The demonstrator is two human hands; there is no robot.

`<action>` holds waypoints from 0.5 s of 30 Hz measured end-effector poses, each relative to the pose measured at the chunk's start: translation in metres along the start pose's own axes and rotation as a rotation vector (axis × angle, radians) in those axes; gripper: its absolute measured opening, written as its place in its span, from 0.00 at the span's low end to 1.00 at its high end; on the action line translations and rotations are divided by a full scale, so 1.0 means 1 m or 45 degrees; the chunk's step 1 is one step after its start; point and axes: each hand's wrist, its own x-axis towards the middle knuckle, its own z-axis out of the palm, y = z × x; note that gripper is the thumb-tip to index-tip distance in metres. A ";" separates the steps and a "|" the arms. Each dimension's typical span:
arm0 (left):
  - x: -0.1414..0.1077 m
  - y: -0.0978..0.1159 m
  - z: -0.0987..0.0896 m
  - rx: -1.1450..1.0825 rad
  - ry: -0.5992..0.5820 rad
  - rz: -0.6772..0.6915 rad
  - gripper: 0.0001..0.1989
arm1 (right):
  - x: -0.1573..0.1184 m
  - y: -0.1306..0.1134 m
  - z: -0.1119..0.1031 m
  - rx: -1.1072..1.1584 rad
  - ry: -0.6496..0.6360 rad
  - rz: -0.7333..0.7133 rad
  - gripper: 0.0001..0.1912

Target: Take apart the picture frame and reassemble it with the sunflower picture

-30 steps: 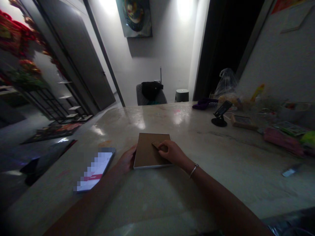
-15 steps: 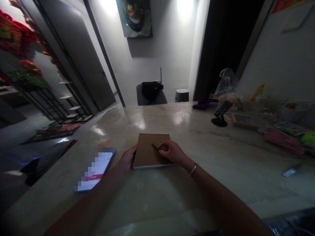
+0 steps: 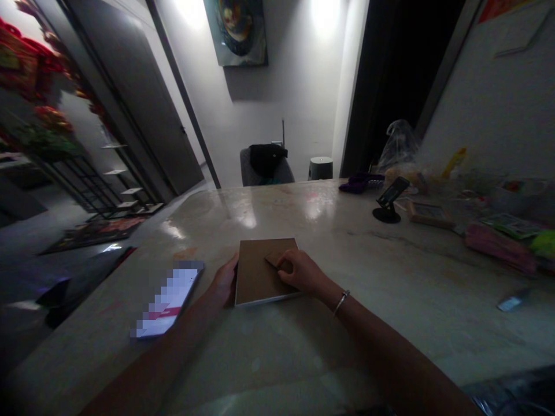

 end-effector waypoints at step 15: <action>0.009 0.009 -0.005 -0.045 0.040 0.160 0.10 | -0.004 -0.001 0.003 0.138 -0.061 -0.004 0.09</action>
